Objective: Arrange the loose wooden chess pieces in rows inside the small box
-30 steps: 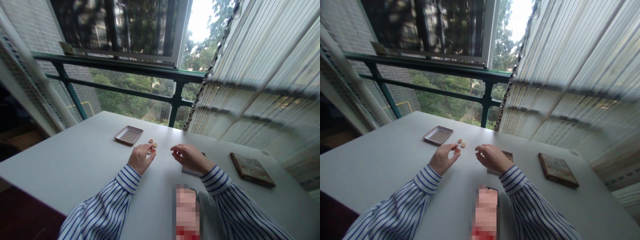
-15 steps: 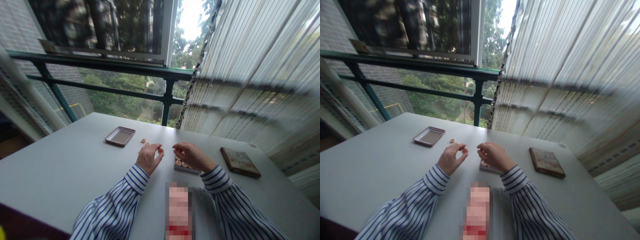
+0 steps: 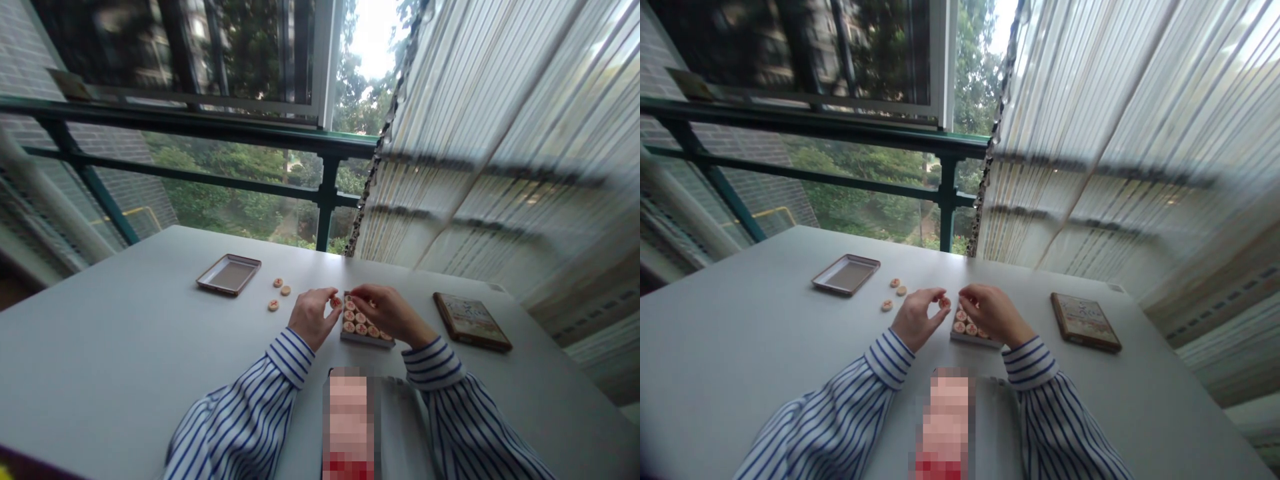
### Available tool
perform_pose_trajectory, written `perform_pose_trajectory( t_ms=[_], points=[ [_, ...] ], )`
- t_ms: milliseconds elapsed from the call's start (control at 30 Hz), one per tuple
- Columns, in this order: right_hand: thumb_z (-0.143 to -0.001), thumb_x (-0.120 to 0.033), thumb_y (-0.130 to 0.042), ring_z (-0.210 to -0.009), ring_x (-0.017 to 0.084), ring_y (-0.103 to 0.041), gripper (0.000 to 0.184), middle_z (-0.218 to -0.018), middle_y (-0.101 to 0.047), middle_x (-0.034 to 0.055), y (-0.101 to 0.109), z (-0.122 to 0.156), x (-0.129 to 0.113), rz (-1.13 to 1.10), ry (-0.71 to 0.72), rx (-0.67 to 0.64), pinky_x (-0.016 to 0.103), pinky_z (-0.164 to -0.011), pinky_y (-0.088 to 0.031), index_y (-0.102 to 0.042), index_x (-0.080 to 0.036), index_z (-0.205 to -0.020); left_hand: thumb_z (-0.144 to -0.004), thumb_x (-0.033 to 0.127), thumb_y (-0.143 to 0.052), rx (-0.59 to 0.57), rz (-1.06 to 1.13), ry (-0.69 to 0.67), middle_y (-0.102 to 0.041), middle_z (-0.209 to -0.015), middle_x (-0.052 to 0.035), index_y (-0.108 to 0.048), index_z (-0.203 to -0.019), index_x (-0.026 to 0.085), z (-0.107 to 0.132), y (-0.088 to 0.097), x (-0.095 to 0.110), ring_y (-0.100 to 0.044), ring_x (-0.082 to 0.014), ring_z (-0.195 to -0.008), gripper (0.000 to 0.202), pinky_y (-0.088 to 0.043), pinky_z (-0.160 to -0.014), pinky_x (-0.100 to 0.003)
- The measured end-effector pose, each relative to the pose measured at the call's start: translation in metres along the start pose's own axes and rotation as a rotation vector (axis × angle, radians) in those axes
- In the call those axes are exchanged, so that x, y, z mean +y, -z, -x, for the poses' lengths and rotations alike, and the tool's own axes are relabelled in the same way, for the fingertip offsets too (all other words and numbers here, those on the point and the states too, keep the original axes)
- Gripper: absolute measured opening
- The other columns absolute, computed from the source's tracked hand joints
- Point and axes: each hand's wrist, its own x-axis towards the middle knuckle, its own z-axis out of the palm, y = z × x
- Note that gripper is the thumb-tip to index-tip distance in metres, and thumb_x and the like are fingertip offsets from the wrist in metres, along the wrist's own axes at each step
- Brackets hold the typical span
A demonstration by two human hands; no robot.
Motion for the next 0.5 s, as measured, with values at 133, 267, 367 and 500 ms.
perform_pose_trajectory(
  t_ms=[133,267,367,500],
  points=[
    [-0.082,-0.027,-0.046,-0.068,0.013,-0.058,0.021,-0.078,-0.066,0.0036,-0.003,0.001,0.007,-0.051,-0.013,0.020,0.022,-0.062,-0.041,-0.064,-0.018,-0.087,-0.071,0.022,-0.060,-0.005,0.005,0.018,-0.065,-0.087,-0.0054,-0.055,-0.098,0.016,-0.001,-0.009,0.002,-0.058,-0.0200,-0.081,0.028,-0.044,-0.074,-0.035],
    [-0.082,-0.028,-0.047,-0.069,0.013,-0.058,0.020,-0.078,-0.067,0.0037,-0.003,0.002,0.012,-0.068,-0.033,0.021,0.023,-0.063,-0.042,-0.064,-0.019,-0.087,-0.072,0.023,-0.060,0.007,0.024,0.017,-0.065,-0.088,-0.0054,-0.054,-0.099,0.017,0.000,-0.019,0.004,-0.058,-0.0203,-0.082,0.028,-0.044,-0.074,-0.036],
    [-0.081,-0.027,-0.048,-0.069,0.013,-0.058,0.020,-0.078,-0.067,0.0033,-0.004,0.002,0.014,-0.078,-0.035,0.014,0.023,-0.063,-0.042,-0.064,-0.019,-0.088,-0.073,0.023,-0.059,0.022,0.053,0.001,-0.064,-0.089,-0.0050,-0.053,-0.101,0.018,0.003,-0.026,0.003,-0.058,-0.0199,-0.082,0.029,-0.044,-0.075,-0.035],
    [-0.081,-0.027,-0.048,-0.067,0.013,-0.058,0.020,-0.077,-0.067,0.0033,-0.006,0.002,0.014,-0.110,-0.027,-0.008,0.022,-0.062,-0.041,-0.065,-0.018,-0.087,-0.074,0.022,-0.059,0.053,0.094,-0.008,-0.064,-0.089,-0.0048,-0.051,-0.104,0.018,0.008,-0.032,0.001,-0.057,-0.0189,-0.083,0.031,-0.044,-0.076,-0.034]
  ],
)
